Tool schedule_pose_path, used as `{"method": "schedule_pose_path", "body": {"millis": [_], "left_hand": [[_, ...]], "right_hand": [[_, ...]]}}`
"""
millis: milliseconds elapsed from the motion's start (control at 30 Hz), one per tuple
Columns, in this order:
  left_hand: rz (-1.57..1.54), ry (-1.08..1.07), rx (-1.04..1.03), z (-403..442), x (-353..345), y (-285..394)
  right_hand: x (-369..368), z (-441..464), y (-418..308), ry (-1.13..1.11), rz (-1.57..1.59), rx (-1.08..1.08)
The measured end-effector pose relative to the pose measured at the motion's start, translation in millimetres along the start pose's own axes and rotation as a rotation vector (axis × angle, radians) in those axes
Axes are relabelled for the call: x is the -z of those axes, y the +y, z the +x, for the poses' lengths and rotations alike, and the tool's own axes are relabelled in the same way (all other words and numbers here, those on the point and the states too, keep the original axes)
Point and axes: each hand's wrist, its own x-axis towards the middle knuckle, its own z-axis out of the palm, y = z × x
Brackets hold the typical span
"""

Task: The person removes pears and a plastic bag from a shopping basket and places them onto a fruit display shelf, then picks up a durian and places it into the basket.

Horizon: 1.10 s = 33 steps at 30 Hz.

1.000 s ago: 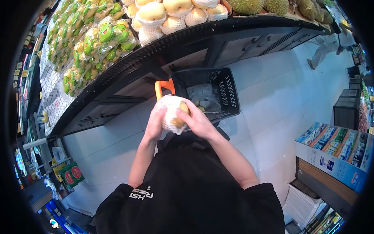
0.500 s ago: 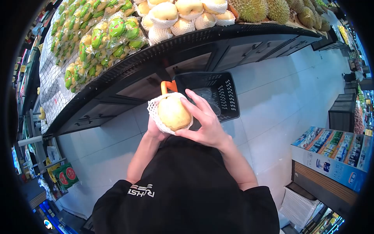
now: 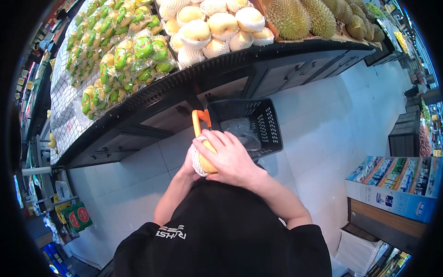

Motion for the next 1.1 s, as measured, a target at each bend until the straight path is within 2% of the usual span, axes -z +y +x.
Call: {"method": "schedule_pose_path", "body": {"millis": [167, 233, 300, 367, 433, 500, 533, 600, 633, 700, 733, 767, 833, 867, 900, 967, 1000, 1033, 1100], "left_hand": [[-0.064, 0.034, 0.091, 2.8, 10.4, -10.9], [-0.174, -0.075, 0.132, 4.0, 17.3, -14.4], [-0.157, -0.023, 0.160, 1.5, 9.1, -12.9], [-0.023, 0.155, 0.238, 0.9, 5.7, -12.7], [0.042, 0.151, 0.241, 1.0, 7.2, -11.1], [0.278, 0.085, 0.154, 5.1, 24.8, -16.1], [0.280, 0.082, 0.158, 5.1, 30.9, -20.1], [0.376, 0.173, 0.099, 5.4, 41.3, -26.5], [0.376, 0.172, 0.105, 6.9, 51.5, -22.8], [0.761, 0.260, 0.156, 7.1, 72.4, -10.8], [0.848, 0.422, -0.045, 9.8, 77.2, -16.0], [1.001, 0.579, -0.086, 13.3, 79.8, -13.1], [1.285, 0.768, -0.359, 26.8, 133.4, -32.9], [1.546, 0.885, -0.444, 29.5, 134.8, -35.4], [1.547, 0.883, -0.436, 29.3, 137.6, -35.9], [1.322, 0.885, -0.143, 32.3, 142.8, -34.4], [1.196, 0.778, 0.012, 35.0, 142.0, -37.1], [1.396, 0.701, -0.037, 35.9, 142.3, -44.8], [1.375, 0.720, 0.030, 40.7, 132.6, -49.9]], "right_hand": [[-3.5, -8.6, -2.7, -0.019, -0.004, -0.004], [-4.2, -12.6, -2.0, -0.069, 0.039, -0.013], [-6.6, -16.2, 0.1, -0.044, 0.056, 0.009], [-12.7, -20.5, 0.7, -0.076, 0.049, -0.069], [-21.3, -23.1, 2.2, -0.036, 0.056, -0.066], [-30.1, -24.9, 4.6, -0.040, 0.099, -0.169], [-36.0, -26.9, 7.1, -0.037, 0.098, -0.173], [-48.4, -32.2, 12.6, 0.036, 0.306, -0.359], [-52.5, -34.2, 14.8, 0.037, 0.307, -0.365], [-59.9, -38.4, 18.4, 0.139, 0.594, -0.559], [-65.0, -42.6, 19.5, 0.174, 0.672, -0.633], [-69.9, -47.5, 22.3, 0.170, 0.674, -0.642], [-78.4, -55.7, 30.7, 0.198, 1.122, -0.822], [-80.4, -57.8, 33.1, 0.233, 1.234, -0.813], [-81.4, -60.7, 33.8, 0.232, 1.237, -0.821], [-77.6, -63.9, 37.6, 0.259, 1.352, -0.859], [-77.1, -66.2, 41.4, 0.258, 1.352, -0.859], [-79.2, -69.2, 45.4, 0.262, 1.362, -0.861], [-80.1, -73.6, 53.8, 0.258, 1.379, -0.859]]}}
